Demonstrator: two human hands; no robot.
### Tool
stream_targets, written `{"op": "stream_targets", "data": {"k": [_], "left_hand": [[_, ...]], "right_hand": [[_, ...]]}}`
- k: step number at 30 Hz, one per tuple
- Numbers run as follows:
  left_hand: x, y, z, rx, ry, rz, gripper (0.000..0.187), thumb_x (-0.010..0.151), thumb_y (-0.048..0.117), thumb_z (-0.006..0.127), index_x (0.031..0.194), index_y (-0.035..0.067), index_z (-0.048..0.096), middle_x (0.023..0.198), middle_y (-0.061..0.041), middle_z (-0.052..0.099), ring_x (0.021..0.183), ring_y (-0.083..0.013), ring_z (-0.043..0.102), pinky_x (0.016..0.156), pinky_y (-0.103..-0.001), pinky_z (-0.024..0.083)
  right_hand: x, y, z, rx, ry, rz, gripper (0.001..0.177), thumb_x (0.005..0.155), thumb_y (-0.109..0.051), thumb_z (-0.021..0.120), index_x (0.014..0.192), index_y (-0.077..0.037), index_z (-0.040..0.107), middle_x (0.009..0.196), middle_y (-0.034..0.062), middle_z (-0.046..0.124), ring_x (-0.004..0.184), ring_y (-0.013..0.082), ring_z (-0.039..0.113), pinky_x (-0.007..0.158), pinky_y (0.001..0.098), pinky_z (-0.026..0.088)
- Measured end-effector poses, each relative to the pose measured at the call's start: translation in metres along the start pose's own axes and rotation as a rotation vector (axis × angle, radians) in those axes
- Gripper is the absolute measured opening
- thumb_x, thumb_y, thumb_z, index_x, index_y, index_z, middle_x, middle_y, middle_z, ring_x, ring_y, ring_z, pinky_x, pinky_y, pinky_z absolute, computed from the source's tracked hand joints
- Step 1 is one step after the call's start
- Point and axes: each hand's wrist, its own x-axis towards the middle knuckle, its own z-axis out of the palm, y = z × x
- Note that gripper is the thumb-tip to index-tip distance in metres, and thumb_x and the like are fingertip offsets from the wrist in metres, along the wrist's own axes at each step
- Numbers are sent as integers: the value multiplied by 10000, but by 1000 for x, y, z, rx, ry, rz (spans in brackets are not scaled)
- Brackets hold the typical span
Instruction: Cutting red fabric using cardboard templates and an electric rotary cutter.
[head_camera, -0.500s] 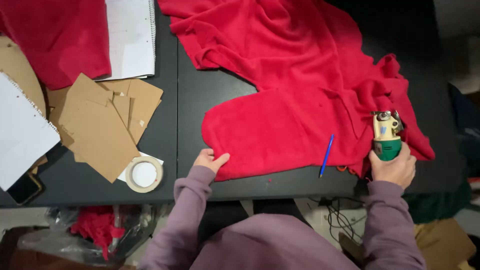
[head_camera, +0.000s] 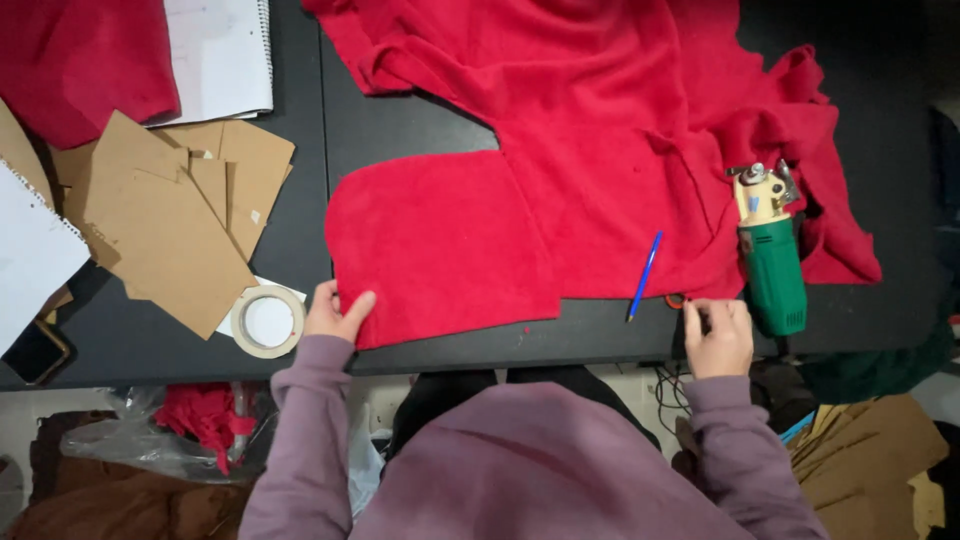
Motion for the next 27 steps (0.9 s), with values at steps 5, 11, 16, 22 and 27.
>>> {"op": "stream_targets", "data": {"k": [5, 11, 16, 22, 27], "left_hand": [[-25, -2, -12, -2, 57, 156, 627, 957, 210, 841, 1459, 27, 512, 1215, -190, 768, 1080, -280, 763, 923, -395, 608], [-61, 73, -32, 500, 256, 380, 703, 864, 115, 819, 1507, 123, 535, 1272, -157, 662, 1092, -362, 670, 925, -480, 548], [-57, 120, 21, 452, 34, 691, 120, 881, 193, 777, 994, 153, 782, 1092, -52, 764, 1032, -302, 688, 943, -407, 522], [-10, 123, 160, 702, -152, 1145, 72, 902, 289, 748, 891, 231, 706, 1024, -26, 603, 963, -282, 644, 713, -447, 550], [27, 127, 213, 845, -806, 1144, 379, 869, 159, 840, 1176, 303, 670, 1140, -32, 614, 1075, -278, 642, 873, -459, 570]], "right_hand": [[23, -11, 8, 15, -107, 100, 405, 902, -236, 996, 1166, -64, 742, 972, 95, 686, 915, 366, 670, 863, 480, 550], [17, 11, -22, 215, -533, 482, 647, 823, -222, 996, 1237, 0, 551, 884, 176, 709, 732, 338, 694, 723, 447, 563], [-40, 42, -75, 1027, -975, 879, 677, 892, 161, 663, 1523, 65, 437, 1190, 399, 745, 999, 464, 734, 748, 449, 545], [-46, -31, -141, 746, -1137, 687, 391, 813, 60, 887, 1187, 63, 773, 669, 131, 720, 491, 254, 663, 508, 336, 466], [-15, -49, -78, -188, -1045, -288, 674, 842, -334, 743, 1460, -330, 474, 816, 65, 819, 693, 386, 785, 621, 516, 552]]}}
